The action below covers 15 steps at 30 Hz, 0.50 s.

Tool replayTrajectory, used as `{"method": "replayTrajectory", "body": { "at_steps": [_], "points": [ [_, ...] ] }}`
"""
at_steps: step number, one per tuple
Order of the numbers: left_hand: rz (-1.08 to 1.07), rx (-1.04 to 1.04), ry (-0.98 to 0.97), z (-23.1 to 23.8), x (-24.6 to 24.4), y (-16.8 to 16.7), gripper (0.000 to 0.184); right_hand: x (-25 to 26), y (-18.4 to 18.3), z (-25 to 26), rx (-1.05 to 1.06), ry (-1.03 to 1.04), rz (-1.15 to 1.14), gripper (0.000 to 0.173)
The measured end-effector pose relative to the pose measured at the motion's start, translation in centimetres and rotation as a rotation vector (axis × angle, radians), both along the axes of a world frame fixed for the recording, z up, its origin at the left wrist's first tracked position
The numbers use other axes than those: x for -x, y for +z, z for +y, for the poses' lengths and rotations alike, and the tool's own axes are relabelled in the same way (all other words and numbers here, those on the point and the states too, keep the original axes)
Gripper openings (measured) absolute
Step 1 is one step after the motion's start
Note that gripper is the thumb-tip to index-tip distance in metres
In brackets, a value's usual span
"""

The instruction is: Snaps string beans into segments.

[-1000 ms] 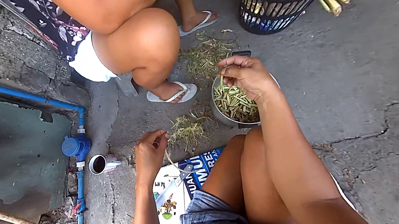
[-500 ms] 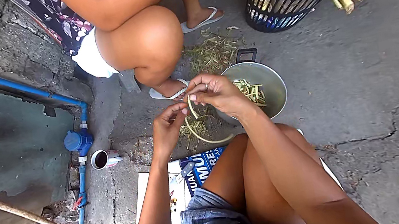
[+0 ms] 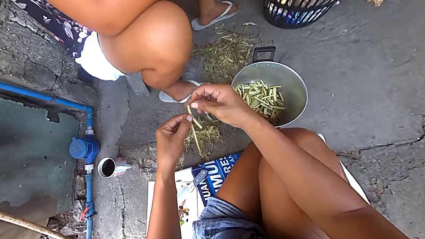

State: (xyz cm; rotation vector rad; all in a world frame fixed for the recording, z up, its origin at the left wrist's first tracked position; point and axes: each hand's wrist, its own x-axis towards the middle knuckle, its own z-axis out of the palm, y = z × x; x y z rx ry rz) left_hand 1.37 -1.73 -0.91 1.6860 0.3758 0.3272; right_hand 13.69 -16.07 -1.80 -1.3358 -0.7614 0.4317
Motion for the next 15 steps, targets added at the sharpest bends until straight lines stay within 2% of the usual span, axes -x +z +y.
{"method": "replayTrajectory", "body": {
  "at_steps": [6, 10, 15],
  "points": [
    [0.026, -0.137, 0.078, 1.6, 0.5, -0.5, 0.012, -1.3, -0.3, -0.2, 0.009, -0.201, 0.013, 0.01],
    [0.063, -0.24, 0.09, 2.2, 1.0, -0.7, 0.013, -1.9, 0.4, -0.8, -0.035, -0.349, 0.1, 0.007],
    [0.069, -0.241, 0.134, 2.8, 1.4, -1.1, 0.014, -1.8, 0.1, -0.2, -0.218, -0.546, 0.197, 0.008]
  ]
}}
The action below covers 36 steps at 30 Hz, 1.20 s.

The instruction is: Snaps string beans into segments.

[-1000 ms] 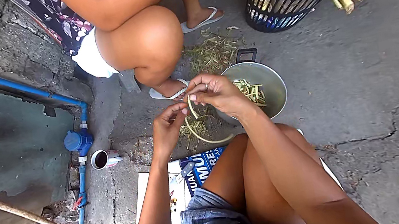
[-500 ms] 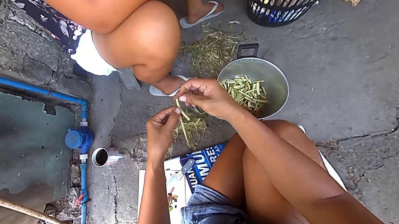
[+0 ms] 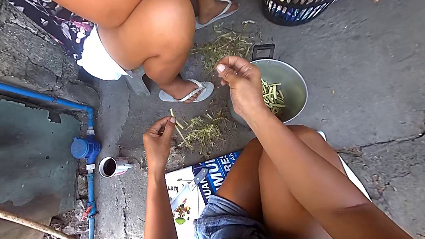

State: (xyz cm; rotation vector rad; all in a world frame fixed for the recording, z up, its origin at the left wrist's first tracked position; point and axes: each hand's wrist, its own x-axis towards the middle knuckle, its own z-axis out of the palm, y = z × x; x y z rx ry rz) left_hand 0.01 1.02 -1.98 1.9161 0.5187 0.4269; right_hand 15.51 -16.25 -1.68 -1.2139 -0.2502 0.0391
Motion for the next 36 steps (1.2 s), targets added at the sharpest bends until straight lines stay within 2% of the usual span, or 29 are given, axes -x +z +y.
{"method": "replayTrajectory", "body": {
  "at_steps": [5, 8, 10, 12, 13, 15, 18, 20, 24, 30, 36],
  "points": [
    [-0.003, -0.017, 0.095, 1.1, 0.2, -0.4, 0.017, 0.0, -0.4, 0.3, -0.079, -0.159, -0.047, 0.007],
    [-0.022, -0.025, 0.117, 1.6, 0.3, -0.5, 0.017, 0.3, -0.7, 0.5, 0.06, -0.182, -0.131, 0.007],
    [-0.028, -0.033, 0.129, 1.9, 0.3, -0.4, 0.016, 0.4, -0.9, 0.1, 0.348, -0.055, -0.21, 0.012],
    [-0.04, -0.019, 0.114, 2.0, 0.5, -0.2, 0.016, 0.5, -1.1, 0.2, 0.58, 0.219, -0.21, 0.018],
    [-0.053, 0.002, 0.096, 2.0, 0.5, -0.1, 0.015, 0.8, -1.4, 0.6, 0.604, 0.346, -0.165, 0.02],
    [-0.093, 0.077, 0.055, 1.9, 0.5, -0.1, 0.014, 1.9, -1.7, 1.6, 0.524, 0.513, -0.061, 0.017],
    [-0.117, 0.179, 0.009, 1.7, 0.5, -0.1, 0.016, 3.8, -1.3, 2.4, 0.379, 0.638, 0.021, 0.014],
    [-0.117, 0.202, -0.022, 1.7, 0.6, -0.1, 0.017, 4.5, -1.0, 2.7, 0.353, 0.691, 0.053, 0.012],
    [-0.121, 0.202, -0.087, 1.6, 0.6, -0.4, 0.017, 5.0, -1.0, 2.9, 0.367, 0.694, 0.065, 0.004],
    [-0.145, 0.215, -0.071, 1.8, 0.7, 0.0, 0.019, 4.3, -1.8, 3.0, 0.428, 0.654, 0.019, 0.009],
    [-0.174, 0.249, -0.09, 2.3, 0.8, 1.2, 0.021, 3.3, -3.4, 3.5, 0.639, 0.552, -0.129, 0.014]
  ]
}}
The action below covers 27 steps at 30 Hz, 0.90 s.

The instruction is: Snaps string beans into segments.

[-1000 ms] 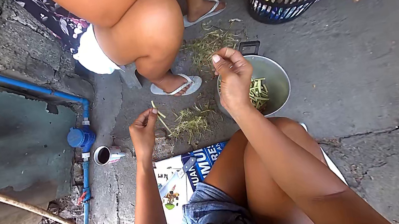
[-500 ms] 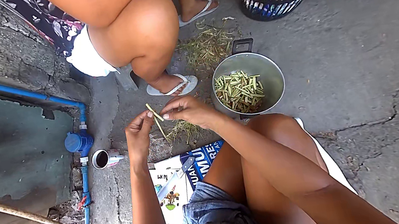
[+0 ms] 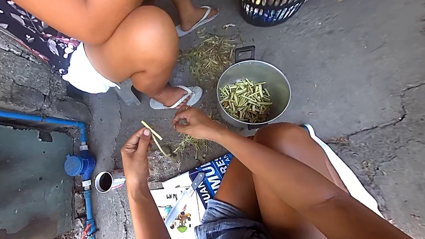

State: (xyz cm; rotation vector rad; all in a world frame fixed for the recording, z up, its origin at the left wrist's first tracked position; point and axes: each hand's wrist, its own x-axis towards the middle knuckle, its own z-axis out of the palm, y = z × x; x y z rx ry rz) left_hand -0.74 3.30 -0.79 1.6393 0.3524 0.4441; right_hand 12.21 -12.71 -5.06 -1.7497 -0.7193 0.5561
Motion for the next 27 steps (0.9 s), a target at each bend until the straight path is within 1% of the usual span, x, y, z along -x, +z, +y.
{"method": "replayTrajectory", "body": {
  "at_steps": [3, 5, 7, 9, 10, 12, 14, 15, 17, 18, 20, 22, 24, 26, 27],
  "points": [
    [-0.009, 0.088, -0.059, 0.2, 0.2, 0.1, 0.024, -0.1, -0.5, 0.4, -0.015, -0.062, -0.028, 0.014],
    [-0.03, 0.12, -0.112, 0.5, 0.4, -0.1, 0.023, 0.0, -0.2, 0.3, -0.057, -0.108, 0.033, 0.014],
    [-0.027, 0.09, -0.129, 0.8, 0.5, -0.5, 0.022, 0.3, 0.5, 0.0, -0.145, -0.116, 0.159, 0.012],
    [-0.011, 0.023, -0.106, 0.6, 0.4, -0.7, 0.021, 0.4, 1.2, -0.5, -0.227, -0.075, 0.275, 0.01],
    [-0.006, -0.012, -0.091, 0.4, 0.2, -0.7, 0.021, 0.5, 1.6, -0.7, -0.243, -0.042, 0.308, 0.011],
    [-0.004, -0.088, -0.075, 0.1, -0.2, -0.5, 0.018, 0.3, 1.9, -1.0, -0.194, 0.039, 0.323, 0.012],
    [0.017, -0.212, -0.071, -0.3, -0.9, 0.0, 0.014, 0.0, 1.8, -0.9, -0.014, 0.115, 0.214, 0.014],
    [0.054, -0.317, -0.075, -0.7, -1.5, 0.3, 0.013, -0.1, 1.6, -0.8, 0.146, 0.152, 0.102, 0.017],
    [0.139, -0.575, -0.114, -1.9, -3.3, 1.4, 0.018, 0.1, 1.3, -0.3, 0.546, 0.251, -0.103, 0.027],
    [0.155, -0.699, -0.16, -2.9, -4.5, 2.0, 0.02, 0.6, 0.8, 0.1, 0.702, 0.29, -0.156, 0.03],
    [0.14, -0.929, -0.274, -5.4, -7.4, 3.0, 0.019, 1.7, -0.4, 0.9, 0.897, 0.339, -0.143, 0.031],
    [0.142, -1.104, -0.399, -8.2, -11.2, 2.7, 0.021, 2.2, -2.0, 1.4, 1.003, 0.388, -0.098, 0.035],
    [0.243, -1.227, -0.556, -11.2, -14.8, 2.1, 0.026, 2.4, -3.0, 1.5, 1.035, 0.43, -0.081, 0.039],
    [0.393, -1.29, -0.708, -13.5, -17.4, 1.0, 0.027, 2.6, -2.8, 1.2, 1.038, 0.489, -0.062, 0.045],
    [0.425, -1.292, -0.748, -14.0, -18.2, 0.2, 0.026, 2.8, -2.7, 1.1, 1.025, 0.501, -0.066, 0.045]
  ]
}}
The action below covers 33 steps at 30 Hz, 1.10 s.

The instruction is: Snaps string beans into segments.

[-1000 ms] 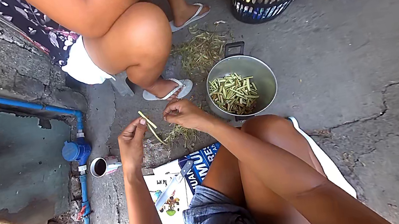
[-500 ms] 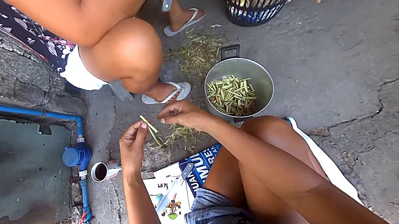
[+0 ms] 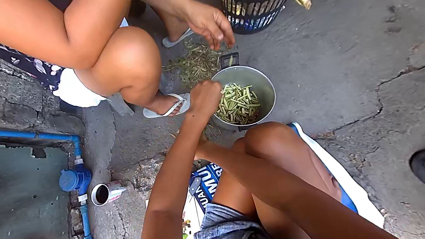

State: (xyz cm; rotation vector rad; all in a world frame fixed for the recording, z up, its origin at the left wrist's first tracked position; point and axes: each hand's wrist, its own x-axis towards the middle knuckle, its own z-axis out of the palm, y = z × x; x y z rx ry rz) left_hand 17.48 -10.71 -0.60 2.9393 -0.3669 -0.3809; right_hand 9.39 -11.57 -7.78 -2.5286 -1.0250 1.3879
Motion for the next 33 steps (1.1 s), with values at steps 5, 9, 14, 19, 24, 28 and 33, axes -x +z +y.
{"method": "replayTrajectory", "body": {
  "at_steps": [5, 9, 14, 19, 24, 28, 33],
  "points": [
    [-0.155, 0.318, 0.081, 2.7, 2.1, -1.6, 0.023, -0.2, 1.3, -0.1, -0.037, 0.05, -0.026, 0.037],
    [-0.336, 0.646, 0.25, 7.3, 8.0, -0.1, 0.033, -2.0, 5.1, -1.4, -0.052, -0.003, 0.015, 0.038],
    [-0.399, 0.766, 0.519, 12.8, 13.3, 1.0, 0.035, -4.9, 7.5, -5.8, -0.495, 0.1, 0.165, 0.022],
    [-0.429, 0.81, 0.649, 14.1, 16.9, 1.1, 0.02, -4.3, 7.9, -6.5, -1.26, -0.245, 0.179, 0.011],
    [-0.415, 0.899, 0.62, 13.3, 17.7, 0.2, 0.015, -2.5, 6.4, -3.6, -1.387, -0.332, -0.046, 0.017],
    [-0.413, 0.928, 0.656, 12.7, 17.6, 0.3, 0.018, -1.5, 6.2, -3.0, -1.322, -0.288, -0.114, 0.017],
    [-0.41, 0.916, 0.673, 12.5, 17.5, 0.4, 0.019, -1.5, 6.2, -2.9, -1.281, -0.352, -0.116, 0.01]
  ]
}}
